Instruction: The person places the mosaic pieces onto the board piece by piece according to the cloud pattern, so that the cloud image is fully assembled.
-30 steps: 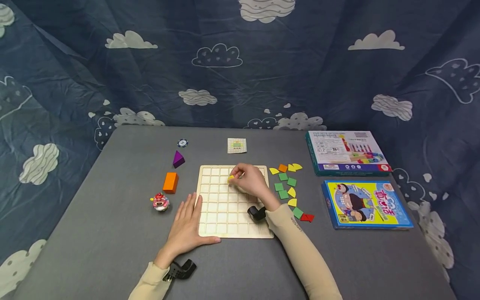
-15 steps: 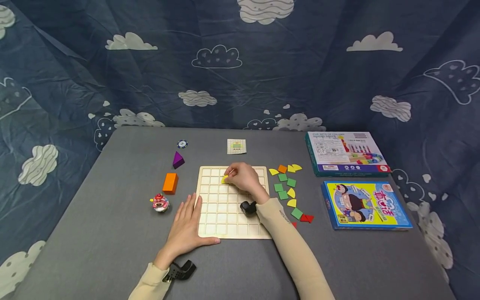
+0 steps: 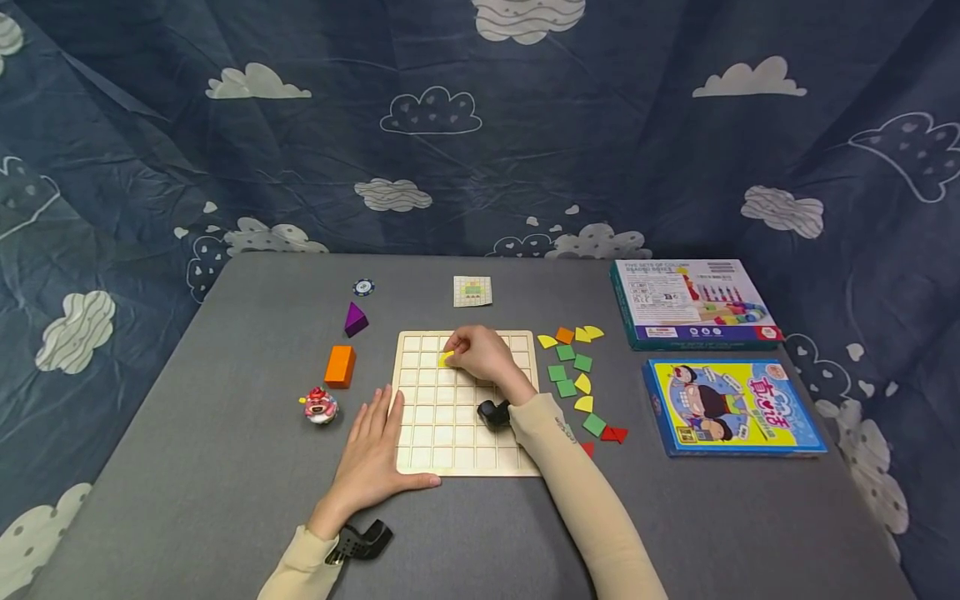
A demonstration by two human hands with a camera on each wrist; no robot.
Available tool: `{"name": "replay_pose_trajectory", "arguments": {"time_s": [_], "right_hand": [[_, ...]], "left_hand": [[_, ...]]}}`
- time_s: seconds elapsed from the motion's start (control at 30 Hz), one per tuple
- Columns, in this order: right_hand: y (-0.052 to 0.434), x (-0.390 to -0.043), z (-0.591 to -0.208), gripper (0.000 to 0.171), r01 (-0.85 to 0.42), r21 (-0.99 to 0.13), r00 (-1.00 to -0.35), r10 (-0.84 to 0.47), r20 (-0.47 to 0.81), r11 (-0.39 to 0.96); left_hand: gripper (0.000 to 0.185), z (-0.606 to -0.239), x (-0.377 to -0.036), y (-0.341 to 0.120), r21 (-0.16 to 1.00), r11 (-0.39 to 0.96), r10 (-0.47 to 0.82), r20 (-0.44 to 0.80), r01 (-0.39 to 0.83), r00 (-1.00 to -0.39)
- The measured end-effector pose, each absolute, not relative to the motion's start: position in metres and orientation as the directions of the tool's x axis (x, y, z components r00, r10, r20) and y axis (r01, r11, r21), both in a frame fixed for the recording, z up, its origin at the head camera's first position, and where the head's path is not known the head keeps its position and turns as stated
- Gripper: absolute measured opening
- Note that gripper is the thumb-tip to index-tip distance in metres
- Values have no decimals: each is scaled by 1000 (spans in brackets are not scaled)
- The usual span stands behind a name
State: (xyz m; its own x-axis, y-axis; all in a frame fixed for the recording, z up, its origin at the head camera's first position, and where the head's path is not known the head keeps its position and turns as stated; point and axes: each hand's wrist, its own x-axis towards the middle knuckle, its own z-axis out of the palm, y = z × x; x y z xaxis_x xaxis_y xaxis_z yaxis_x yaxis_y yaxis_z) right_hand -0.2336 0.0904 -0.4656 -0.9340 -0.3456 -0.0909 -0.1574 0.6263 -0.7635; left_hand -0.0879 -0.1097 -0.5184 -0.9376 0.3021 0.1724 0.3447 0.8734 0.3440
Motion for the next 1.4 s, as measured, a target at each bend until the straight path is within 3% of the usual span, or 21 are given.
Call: {"name": "replay_pose_trajectory", "arguments": {"time_s": [1.0, 1.4], "right_hand": [[92, -238, -466, 7, -147, -684, -936, -323, -137, 715], [103, -232, -461, 20, -183, -733, -886, -433, -166, 655]], "left_hand": [[134, -519, -89, -110, 340, 878, 303, 149, 336, -941], [133, -520, -89, -110, 342, 878, 302, 145, 334, -942]]}}
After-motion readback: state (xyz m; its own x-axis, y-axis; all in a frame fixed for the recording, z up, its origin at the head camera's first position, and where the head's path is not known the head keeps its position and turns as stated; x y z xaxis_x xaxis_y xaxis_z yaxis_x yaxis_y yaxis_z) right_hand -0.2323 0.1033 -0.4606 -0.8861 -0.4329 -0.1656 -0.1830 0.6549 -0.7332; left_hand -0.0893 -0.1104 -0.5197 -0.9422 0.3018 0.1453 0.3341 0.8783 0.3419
